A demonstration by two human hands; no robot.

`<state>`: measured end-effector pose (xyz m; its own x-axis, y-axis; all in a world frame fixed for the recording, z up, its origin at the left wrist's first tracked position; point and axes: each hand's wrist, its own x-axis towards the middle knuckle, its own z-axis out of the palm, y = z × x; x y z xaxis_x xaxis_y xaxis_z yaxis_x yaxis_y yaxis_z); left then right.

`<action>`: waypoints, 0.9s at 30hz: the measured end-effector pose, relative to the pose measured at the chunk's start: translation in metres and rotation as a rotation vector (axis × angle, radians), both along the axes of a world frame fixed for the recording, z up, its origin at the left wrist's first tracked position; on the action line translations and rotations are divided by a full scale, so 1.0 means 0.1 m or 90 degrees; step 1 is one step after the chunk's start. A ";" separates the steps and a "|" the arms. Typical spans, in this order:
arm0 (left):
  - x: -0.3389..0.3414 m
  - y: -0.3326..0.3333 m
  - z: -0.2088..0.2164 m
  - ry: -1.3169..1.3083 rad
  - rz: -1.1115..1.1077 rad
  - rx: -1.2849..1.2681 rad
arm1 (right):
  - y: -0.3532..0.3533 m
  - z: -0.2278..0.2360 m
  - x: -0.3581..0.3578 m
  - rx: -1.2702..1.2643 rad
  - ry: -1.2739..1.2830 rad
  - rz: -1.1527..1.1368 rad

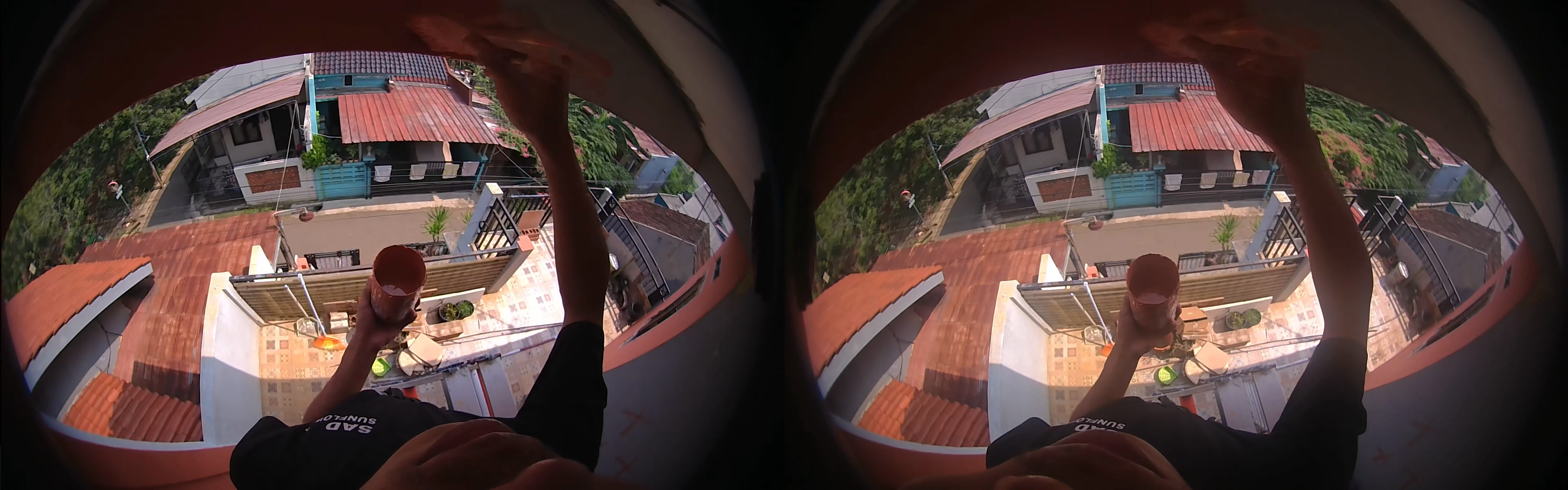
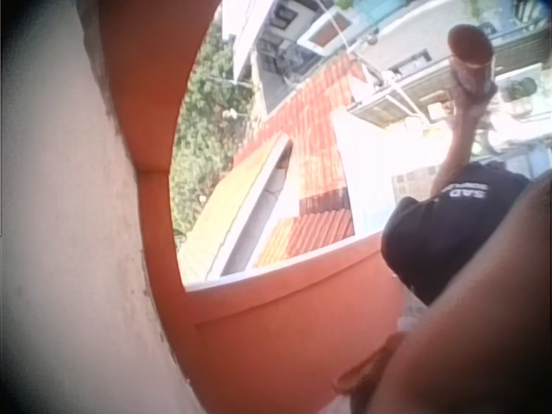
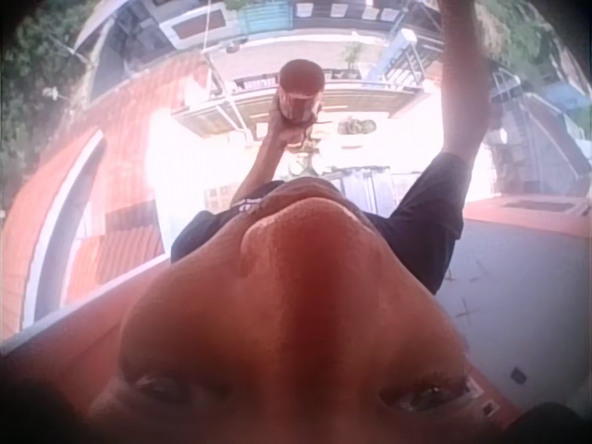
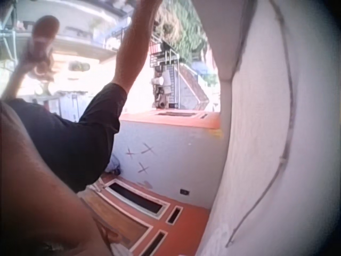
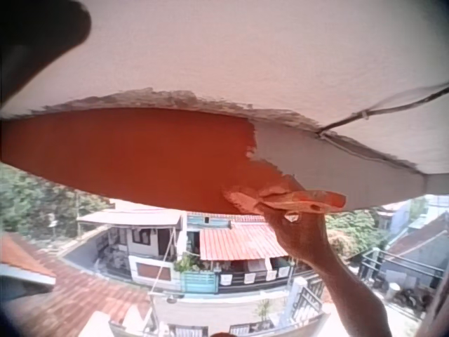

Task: The person paints a curved ceiling or overhang on a rooftop terrace using a paintbrush and a small container of reddish paint. They repeatedly dip the brush into the container and apply paint to the surface, working in sections.

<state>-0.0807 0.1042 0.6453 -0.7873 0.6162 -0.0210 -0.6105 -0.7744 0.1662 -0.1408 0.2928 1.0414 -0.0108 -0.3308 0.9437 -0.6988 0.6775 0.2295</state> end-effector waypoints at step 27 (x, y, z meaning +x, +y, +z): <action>-0.06 -0.05 0.03 -0.026 0.056 -0.058 | 0.22 -0.14 -0.05 -0.120 0.270 -0.049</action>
